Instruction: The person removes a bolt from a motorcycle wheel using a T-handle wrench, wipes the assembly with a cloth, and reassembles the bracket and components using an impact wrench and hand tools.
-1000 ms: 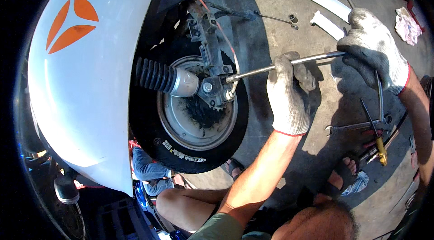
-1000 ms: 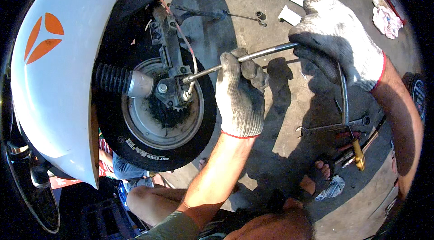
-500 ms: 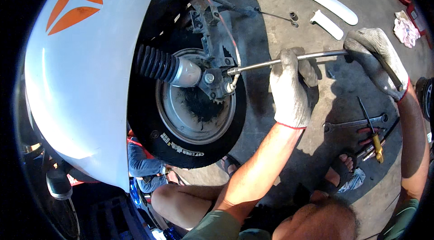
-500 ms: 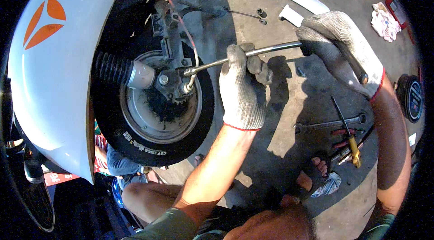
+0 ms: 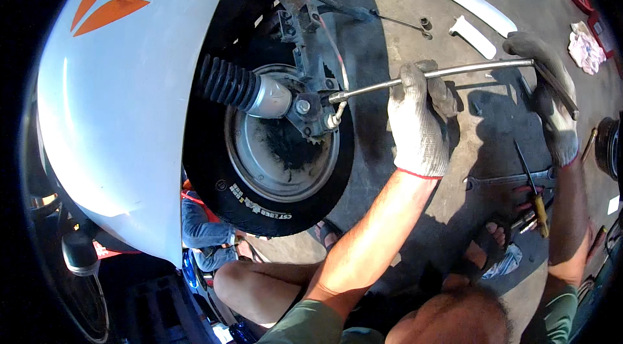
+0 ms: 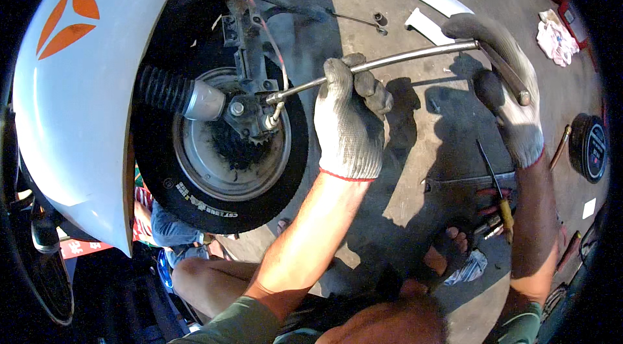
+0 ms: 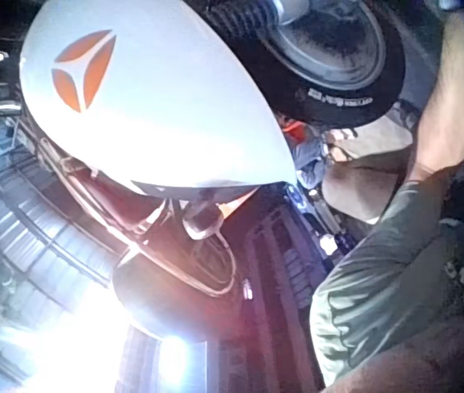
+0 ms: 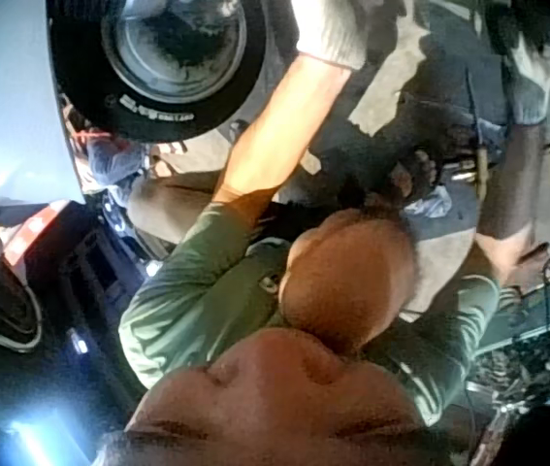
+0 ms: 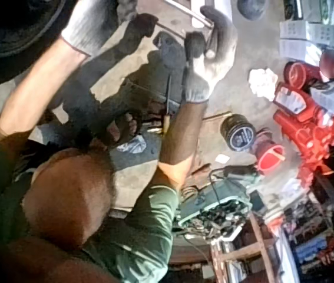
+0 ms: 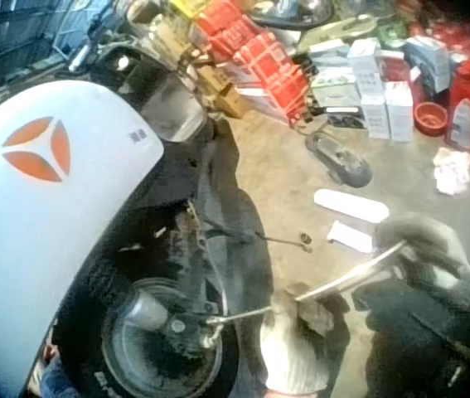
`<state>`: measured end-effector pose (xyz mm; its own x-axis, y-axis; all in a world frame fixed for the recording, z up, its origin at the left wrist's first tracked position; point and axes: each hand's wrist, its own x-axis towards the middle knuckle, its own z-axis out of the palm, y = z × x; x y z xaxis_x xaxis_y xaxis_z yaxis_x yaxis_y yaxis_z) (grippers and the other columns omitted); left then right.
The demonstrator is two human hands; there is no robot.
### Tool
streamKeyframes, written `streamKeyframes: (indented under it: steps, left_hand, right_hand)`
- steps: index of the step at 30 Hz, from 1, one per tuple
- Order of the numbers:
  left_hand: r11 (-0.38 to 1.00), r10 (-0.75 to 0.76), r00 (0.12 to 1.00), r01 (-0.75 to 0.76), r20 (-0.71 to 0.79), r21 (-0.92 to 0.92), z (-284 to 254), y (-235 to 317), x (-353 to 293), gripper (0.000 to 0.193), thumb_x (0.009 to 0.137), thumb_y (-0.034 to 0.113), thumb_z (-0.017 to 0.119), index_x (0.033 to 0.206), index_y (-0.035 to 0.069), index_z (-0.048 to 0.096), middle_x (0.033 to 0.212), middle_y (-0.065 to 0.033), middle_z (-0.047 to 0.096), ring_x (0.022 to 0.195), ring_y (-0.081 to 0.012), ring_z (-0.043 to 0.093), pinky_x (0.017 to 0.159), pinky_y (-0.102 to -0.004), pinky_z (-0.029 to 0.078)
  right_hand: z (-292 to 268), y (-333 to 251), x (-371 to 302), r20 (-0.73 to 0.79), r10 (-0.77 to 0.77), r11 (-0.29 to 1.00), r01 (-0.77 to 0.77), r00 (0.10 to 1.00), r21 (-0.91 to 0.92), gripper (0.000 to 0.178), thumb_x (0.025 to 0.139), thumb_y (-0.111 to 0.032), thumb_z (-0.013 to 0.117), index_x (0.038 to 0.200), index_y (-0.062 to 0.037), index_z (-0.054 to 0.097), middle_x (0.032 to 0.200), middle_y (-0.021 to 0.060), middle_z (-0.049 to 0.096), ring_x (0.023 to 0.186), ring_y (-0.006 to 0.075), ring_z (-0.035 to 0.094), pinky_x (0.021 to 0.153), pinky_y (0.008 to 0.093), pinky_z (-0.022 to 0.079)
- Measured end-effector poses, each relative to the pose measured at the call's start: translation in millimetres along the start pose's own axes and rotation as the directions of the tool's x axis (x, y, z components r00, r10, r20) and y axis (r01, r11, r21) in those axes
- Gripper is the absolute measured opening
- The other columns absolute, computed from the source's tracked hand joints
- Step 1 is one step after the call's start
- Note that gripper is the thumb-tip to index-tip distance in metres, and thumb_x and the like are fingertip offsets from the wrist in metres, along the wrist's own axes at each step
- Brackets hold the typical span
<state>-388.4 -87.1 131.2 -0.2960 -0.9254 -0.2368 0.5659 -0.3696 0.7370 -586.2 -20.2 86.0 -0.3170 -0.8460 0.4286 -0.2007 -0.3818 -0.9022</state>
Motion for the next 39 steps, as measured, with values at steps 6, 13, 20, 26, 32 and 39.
streamKeyframes:
  steps: [6, 13, 20, 26, 32, 39]
  left_hand:
    - [0.999, -0.014, 1.000, 0.013, -0.025, -0.031, -4, 1, -4, 0.029, 0.097, 0.034, 0.055, 0.095, 0.006, 0.058, 0.062, 0.0006, 0.051, 0.052, -0.0103, 0.047, 0.050, -0.0255, 0.041]
    - [0.999, 0.042, 0.999, -0.041, -0.023, 0.018, 6, 0, 0, 0.027, 0.096, 0.033, 0.056, 0.095, 0.005, 0.057, 0.062, 0.0005, 0.048, 0.051, -0.0103, 0.046, 0.047, -0.0251, 0.039]
    - [0.990, 0.058, 0.998, -0.058, 0.000, 0.125, 1, -4, 1, 0.036, 0.094, 0.042, 0.056, 0.096, 0.006, 0.054, 0.065, 0.0017, 0.045, 0.056, -0.0104, 0.044, 0.053, -0.0259, 0.040]
    - [0.976, 0.092, 0.995, -0.081, -0.045, 0.203, -1, 0, 2, 0.038, 0.094, 0.043, 0.057, 0.094, 0.006, 0.055, 0.064, 0.0026, 0.045, 0.054, -0.0088, 0.044, 0.052, -0.0246, 0.040]
    - [0.994, 0.022, 1.000, -0.024, 0.015, 0.106, 4, 2, -1, 0.025, 0.098, 0.030, 0.053, 0.095, 0.005, 0.059, 0.063, -0.0002, 0.051, 0.054, -0.0081, 0.047, 0.049, -0.0232, 0.038]
    - [0.998, -0.026, 1.000, 0.027, -0.007, 0.056, -6, 1, -14, 0.028, 0.099, 0.030, 0.052, 0.096, 0.003, 0.058, 0.065, -0.0020, 0.054, 0.055, -0.0103, 0.049, 0.052, -0.0241, 0.040]
  right_hand:
    - [25, 26, -20, -0.185, 0.090, 0.959, -0.035, 0.979, 0.282, 0.063, 0.089, -0.056, 0.054, 0.124, -0.0045, 0.056, 0.120, 0.0127, 0.059, 0.111, 0.0205, 0.057, 0.093, 0.0346, 0.048]
    - [50, 35, 5, -0.398, -0.037, 0.937, 0.170, 0.917, 0.304, 0.044, 0.092, -0.041, 0.059, 0.116, -0.0038, 0.058, 0.102, 0.0051, 0.061, 0.093, 0.0141, 0.057, 0.081, 0.0273, 0.045]
    - [54, 32, -1, -0.485, 0.076, 0.927, 0.118, 0.871, 0.357, 0.054, 0.085, -0.041, 0.068, 0.119, -0.0014, 0.056, 0.105, 0.0061, 0.061, 0.099, 0.0166, 0.057, 0.087, 0.0299, 0.044]
    - [53, 15, -5, -0.475, 0.228, 0.905, -0.005, 0.850, 0.425, 0.049, 0.088, -0.037, 0.066, 0.120, -0.0009, 0.056, 0.112, 0.0081, 0.062, 0.107, 0.0197, 0.057, 0.097, 0.0341, 0.042]
    - [35, 10, -14, -0.398, 0.306, 0.931, -0.184, 0.865, 0.316, 0.042, 0.090, -0.031, 0.065, 0.118, 0.0001, 0.057, 0.105, 0.0085, 0.063, 0.098, 0.0167, 0.059, 0.088, 0.0308, 0.046]
    - [-15, -43, 20, 0.367, -0.075, 0.828, 0.263, 0.927, -0.495, 0.020, 0.088, -0.015, 0.059, 0.104, -0.0038, 0.067, 0.097, 0.0093, 0.064, 0.089, 0.0207, 0.061, 0.078, 0.0330, 0.049]
